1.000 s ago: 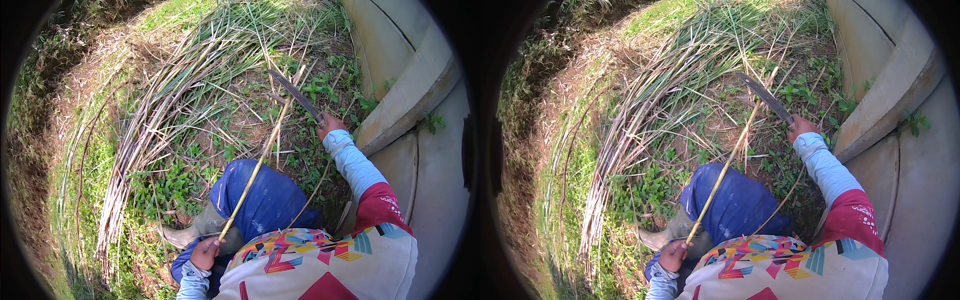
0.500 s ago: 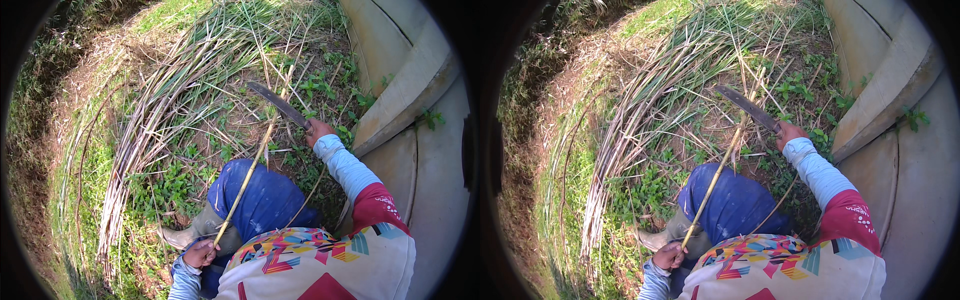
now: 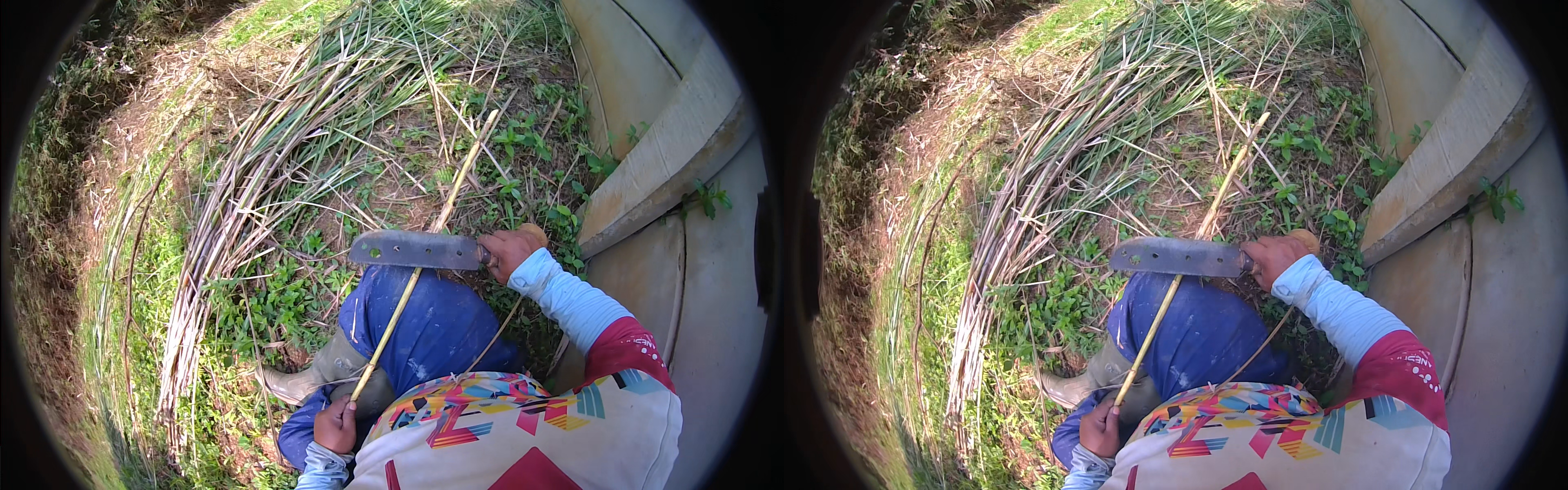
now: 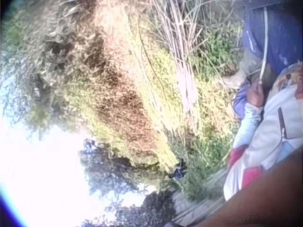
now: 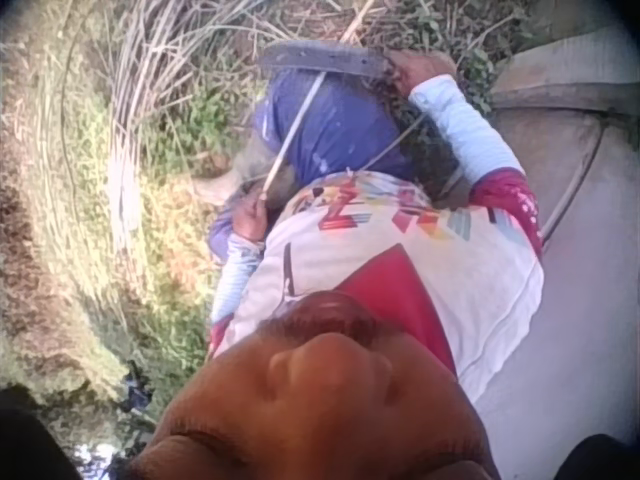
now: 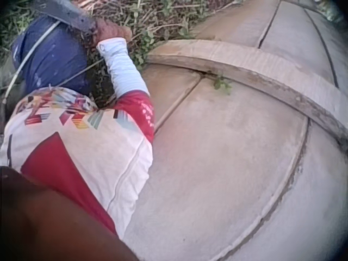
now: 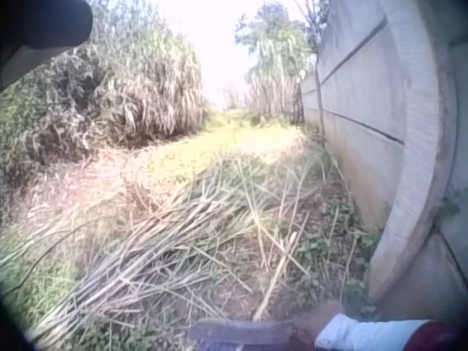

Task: The person squats on the ground and uses a large knife to strip and cut long, thin sticks. They hold the sticks with one hand and repeatedly slice them into shorter segments with the other, dropping the cut pieces onto a pile on the ground.

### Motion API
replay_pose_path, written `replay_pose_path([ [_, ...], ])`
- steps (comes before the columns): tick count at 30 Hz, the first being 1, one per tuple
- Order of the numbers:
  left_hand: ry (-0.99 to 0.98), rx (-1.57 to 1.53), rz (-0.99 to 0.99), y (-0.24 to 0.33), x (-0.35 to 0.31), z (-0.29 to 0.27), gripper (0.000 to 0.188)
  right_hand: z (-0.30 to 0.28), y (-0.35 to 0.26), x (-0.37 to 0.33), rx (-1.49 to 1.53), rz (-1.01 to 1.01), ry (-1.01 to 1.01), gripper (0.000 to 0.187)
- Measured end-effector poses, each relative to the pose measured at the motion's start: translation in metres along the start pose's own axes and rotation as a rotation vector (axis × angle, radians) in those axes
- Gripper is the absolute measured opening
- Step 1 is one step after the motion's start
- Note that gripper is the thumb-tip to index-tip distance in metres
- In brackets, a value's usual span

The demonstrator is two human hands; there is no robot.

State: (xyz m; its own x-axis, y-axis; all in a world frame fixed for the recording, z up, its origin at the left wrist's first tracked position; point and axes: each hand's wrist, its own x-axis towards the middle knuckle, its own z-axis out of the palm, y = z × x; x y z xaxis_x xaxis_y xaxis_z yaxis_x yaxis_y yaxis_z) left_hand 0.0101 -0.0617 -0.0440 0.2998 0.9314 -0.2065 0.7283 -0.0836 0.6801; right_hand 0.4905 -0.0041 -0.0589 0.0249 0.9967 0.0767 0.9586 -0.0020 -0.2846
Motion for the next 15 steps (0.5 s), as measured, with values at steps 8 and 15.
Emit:
replay_pose_path([
  [8, 0.089, 0.139, -0.007, 0.018, -0.003, 0.006, 0.019, -0.049, 0.016, 0.019, 0.086, 0.374, 0.021, 0.056],
  [15, 0.101, 0.178, 0.037, 0.017, -0.006, 0.004, 0.017, -0.010, -0.023, -0.015, 0.082, 0.041, -0.073, 0.045],
])
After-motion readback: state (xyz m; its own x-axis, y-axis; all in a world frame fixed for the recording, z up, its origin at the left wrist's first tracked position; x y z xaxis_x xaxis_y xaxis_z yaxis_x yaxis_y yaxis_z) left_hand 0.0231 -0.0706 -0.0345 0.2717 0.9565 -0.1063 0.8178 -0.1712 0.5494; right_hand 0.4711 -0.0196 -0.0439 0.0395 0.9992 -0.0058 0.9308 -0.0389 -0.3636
